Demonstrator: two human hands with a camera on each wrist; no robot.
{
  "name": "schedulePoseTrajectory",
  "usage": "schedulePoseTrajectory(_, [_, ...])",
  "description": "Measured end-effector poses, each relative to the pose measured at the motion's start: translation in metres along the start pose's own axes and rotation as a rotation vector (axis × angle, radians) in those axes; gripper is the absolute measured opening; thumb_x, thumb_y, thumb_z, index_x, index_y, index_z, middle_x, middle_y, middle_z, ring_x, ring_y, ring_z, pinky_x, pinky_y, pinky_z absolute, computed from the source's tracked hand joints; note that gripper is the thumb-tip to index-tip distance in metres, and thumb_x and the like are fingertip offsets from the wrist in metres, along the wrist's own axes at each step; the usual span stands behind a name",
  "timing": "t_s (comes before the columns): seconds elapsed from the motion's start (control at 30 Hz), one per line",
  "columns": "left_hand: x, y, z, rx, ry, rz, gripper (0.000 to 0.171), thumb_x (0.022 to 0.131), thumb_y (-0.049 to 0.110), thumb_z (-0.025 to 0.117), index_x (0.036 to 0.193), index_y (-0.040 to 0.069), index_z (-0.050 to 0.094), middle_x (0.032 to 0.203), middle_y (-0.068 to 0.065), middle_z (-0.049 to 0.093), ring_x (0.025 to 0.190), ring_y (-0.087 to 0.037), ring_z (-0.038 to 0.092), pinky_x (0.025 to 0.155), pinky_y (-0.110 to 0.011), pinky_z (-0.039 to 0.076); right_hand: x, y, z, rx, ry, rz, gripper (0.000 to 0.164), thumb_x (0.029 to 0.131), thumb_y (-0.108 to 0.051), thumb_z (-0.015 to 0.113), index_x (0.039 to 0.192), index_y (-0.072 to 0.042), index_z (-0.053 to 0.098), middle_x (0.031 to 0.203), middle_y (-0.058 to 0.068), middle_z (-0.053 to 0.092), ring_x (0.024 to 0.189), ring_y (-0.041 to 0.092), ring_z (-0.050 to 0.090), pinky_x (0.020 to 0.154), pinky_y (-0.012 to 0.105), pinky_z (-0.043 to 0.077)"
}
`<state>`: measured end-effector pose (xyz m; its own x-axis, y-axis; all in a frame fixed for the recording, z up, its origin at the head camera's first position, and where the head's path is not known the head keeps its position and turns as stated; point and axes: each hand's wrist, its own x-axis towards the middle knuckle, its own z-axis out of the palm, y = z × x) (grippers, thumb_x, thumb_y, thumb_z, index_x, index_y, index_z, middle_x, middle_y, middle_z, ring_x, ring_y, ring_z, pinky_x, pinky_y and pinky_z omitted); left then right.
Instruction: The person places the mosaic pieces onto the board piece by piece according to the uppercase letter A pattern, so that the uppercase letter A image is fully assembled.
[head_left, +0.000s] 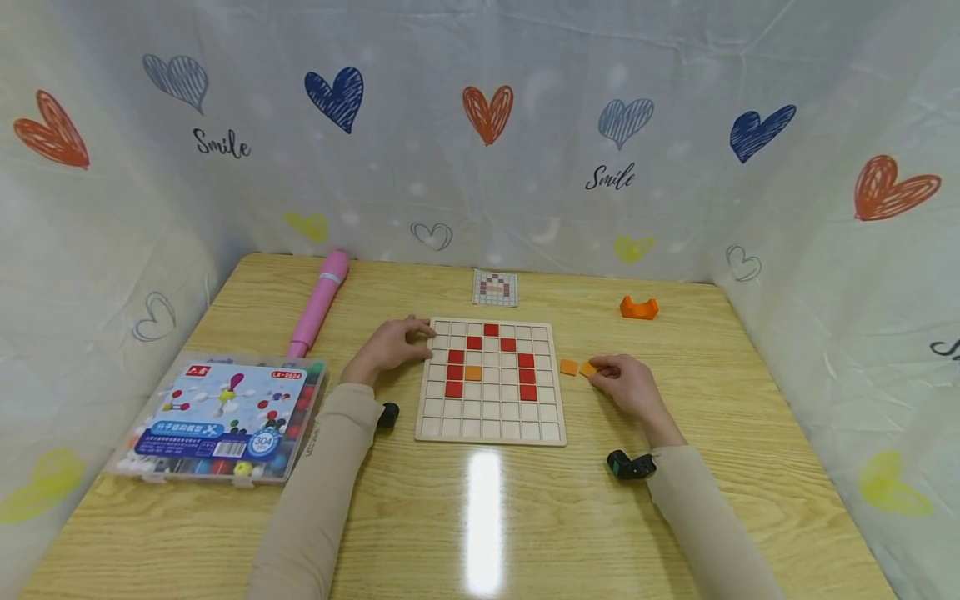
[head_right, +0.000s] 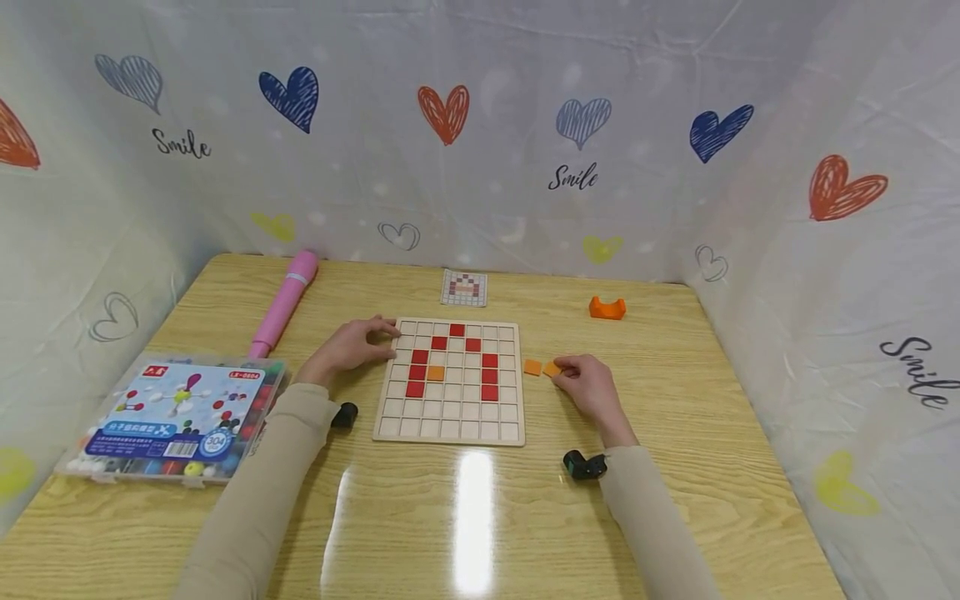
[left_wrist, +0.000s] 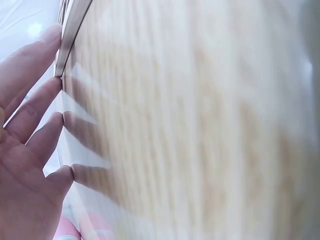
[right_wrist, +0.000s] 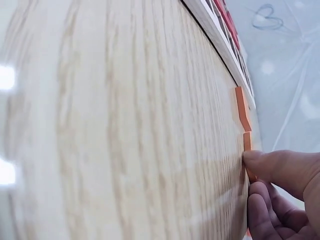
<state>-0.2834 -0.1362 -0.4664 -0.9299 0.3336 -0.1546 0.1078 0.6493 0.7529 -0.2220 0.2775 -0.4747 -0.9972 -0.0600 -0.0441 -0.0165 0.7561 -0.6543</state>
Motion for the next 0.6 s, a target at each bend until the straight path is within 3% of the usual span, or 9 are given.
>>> schedulePoseTrajectory(0.23, [0.0005, -0.0017, 0.0011, 0.013, -0.003, 0.005, 0.036, 0.094, 0.017, 0.072, 0.128, 0.007, 0.066, 0.159, -0.011, 0.041, 0.155, -0.034, 0.017, 0.127, -0.052, 0.014, -0.0011, -0.0013, 0.0013, 0.014, -0.02, -0.005, 0.045, 0.094, -0.017, 0.071, 0.132, 0.005, 0.062, 0.121, 0.024, 0.06, 0.102, 0.032, 0.064, 0.089, 0.046, 0.055])
schedulePoseTrajectory(0.6, [0.0028, -0.0024, 0.0004, 0.016, 0.006, 0.016, 0.036, 0.093, 0.016, 0.072, 0.127, 0.007, 0.066, 0.158, -0.011, 0.042, 0.154, -0.035, 0.018, 0.127, -0.051, 0.014, 0.002, -0.0054, 0.0017, -0.029, -0.033, -0.04, 0.039, 0.094, -0.014, 0.07, 0.127, 0.005, 0.065, 0.116, 0.023, 0.06, 0.098, 0.031, 0.063, 0.086, 0.044, 0.055])
